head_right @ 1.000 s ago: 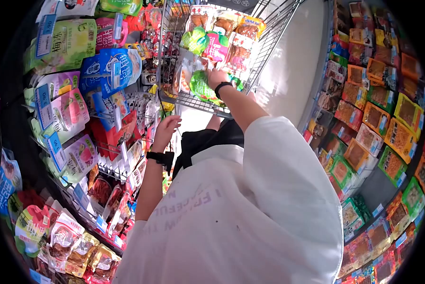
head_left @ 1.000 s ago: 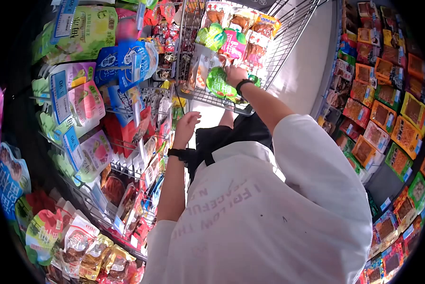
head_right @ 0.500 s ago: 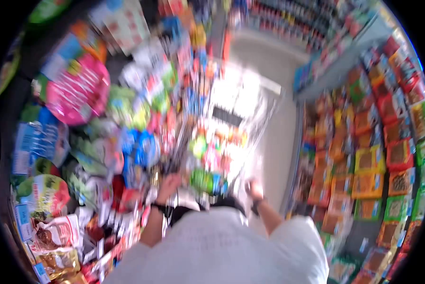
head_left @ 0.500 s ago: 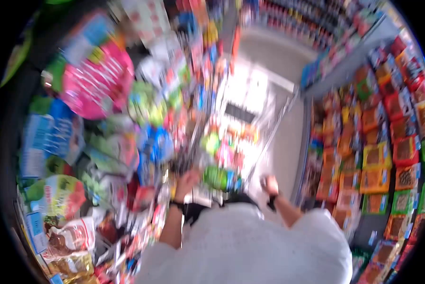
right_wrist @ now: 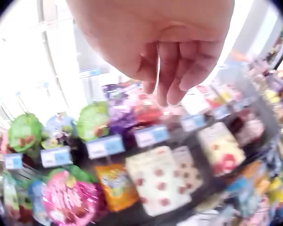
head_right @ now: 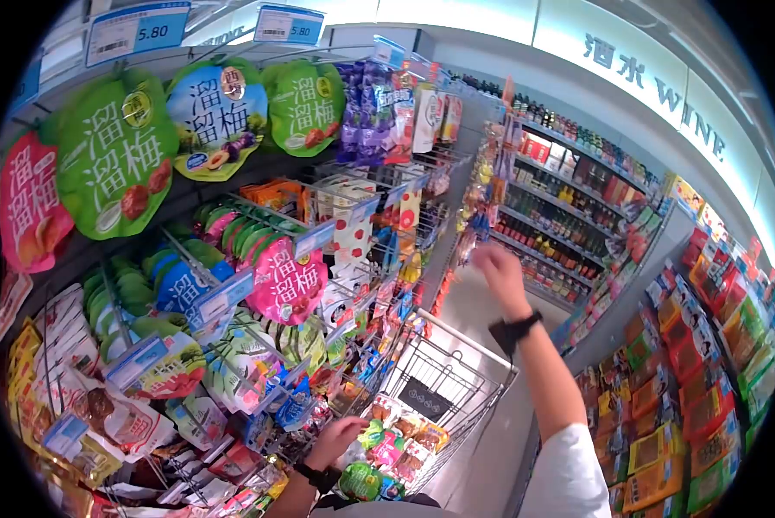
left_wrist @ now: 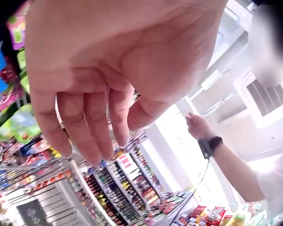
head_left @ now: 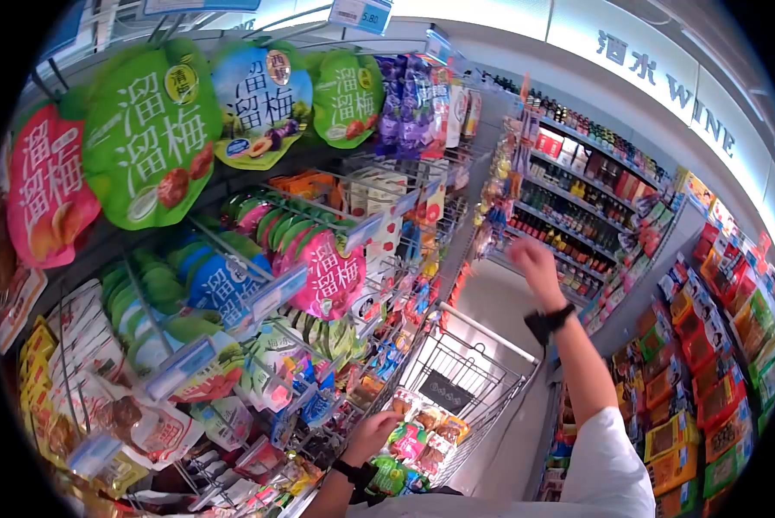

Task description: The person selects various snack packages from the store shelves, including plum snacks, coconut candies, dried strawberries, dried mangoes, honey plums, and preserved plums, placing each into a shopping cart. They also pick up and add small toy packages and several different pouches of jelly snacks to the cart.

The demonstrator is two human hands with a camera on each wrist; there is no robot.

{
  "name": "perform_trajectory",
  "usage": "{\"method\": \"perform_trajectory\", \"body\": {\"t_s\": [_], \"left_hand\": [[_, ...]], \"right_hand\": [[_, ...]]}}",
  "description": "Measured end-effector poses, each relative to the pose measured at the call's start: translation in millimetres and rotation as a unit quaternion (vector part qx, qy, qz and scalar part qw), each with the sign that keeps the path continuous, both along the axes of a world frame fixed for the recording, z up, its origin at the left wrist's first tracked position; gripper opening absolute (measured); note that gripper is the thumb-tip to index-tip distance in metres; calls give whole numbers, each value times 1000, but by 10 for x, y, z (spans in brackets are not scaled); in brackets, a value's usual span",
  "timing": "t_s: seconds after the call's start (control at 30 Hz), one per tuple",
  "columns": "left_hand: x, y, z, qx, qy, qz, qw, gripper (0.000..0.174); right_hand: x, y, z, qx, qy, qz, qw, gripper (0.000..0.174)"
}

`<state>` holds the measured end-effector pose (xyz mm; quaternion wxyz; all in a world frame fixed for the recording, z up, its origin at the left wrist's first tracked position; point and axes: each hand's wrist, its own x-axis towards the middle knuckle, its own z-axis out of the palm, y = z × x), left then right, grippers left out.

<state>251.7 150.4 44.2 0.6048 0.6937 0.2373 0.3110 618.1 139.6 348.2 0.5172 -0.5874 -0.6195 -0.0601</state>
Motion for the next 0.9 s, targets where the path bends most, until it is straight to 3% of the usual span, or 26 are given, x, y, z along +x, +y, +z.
{"method": "perform_trajectory", "body": {"t_s": [0.03,0.07,0.17,0.2,0.27,0.33,0.37,0.4,0.5,0.57,0.63,0.7,0.9], "left_hand": [[21,-8,251,45,-51,-2,998,21],[58,10,469,40,-50,-8,998,20],[67,15,1232,94,-90,19,991,17],[29,-17,1491,113,-81,33,990,16],[-35,-54,1939,166,-77,70,981,17],[-170,-152,2441,193,-22,101,976,18],[-175,-164,2585,244,-57,131,959,18],[-198,-151,2699,252,-69,148,954,18],[-256,-274,3110,233,-65,192,951,19],[-227,-331,3246,262,-55,224,937,19],[-156,-437,3372,206,-42,246,946,20],[-34,-427,3398,257,-62,249,932,21],[329,-301,3483,192,-81,307,929,25]], "right_hand": [[-318,188,384,-17,-32,22,999,15],[-606,412,617,-10,34,104,994,16],[-1097,1179,988,-49,16,288,956,22],[-1256,1328,1087,-83,-18,265,960,24],[-1354,1882,1120,-63,22,286,956,27],[-1489,2179,1201,-167,169,312,920,31],[-1544,2236,1251,-220,212,317,898,34],[-1557,2226,1305,-267,266,387,842,39],[-1590,2446,1370,-234,399,469,752,37],[-1557,2496,1319,-232,431,501,714,37],[-1485,2458,1235,-233,461,529,674,37],[-1405,2358,1172,-187,502,575,618,34],[-1215,1636,1301,-95,434,649,618,44]]}}
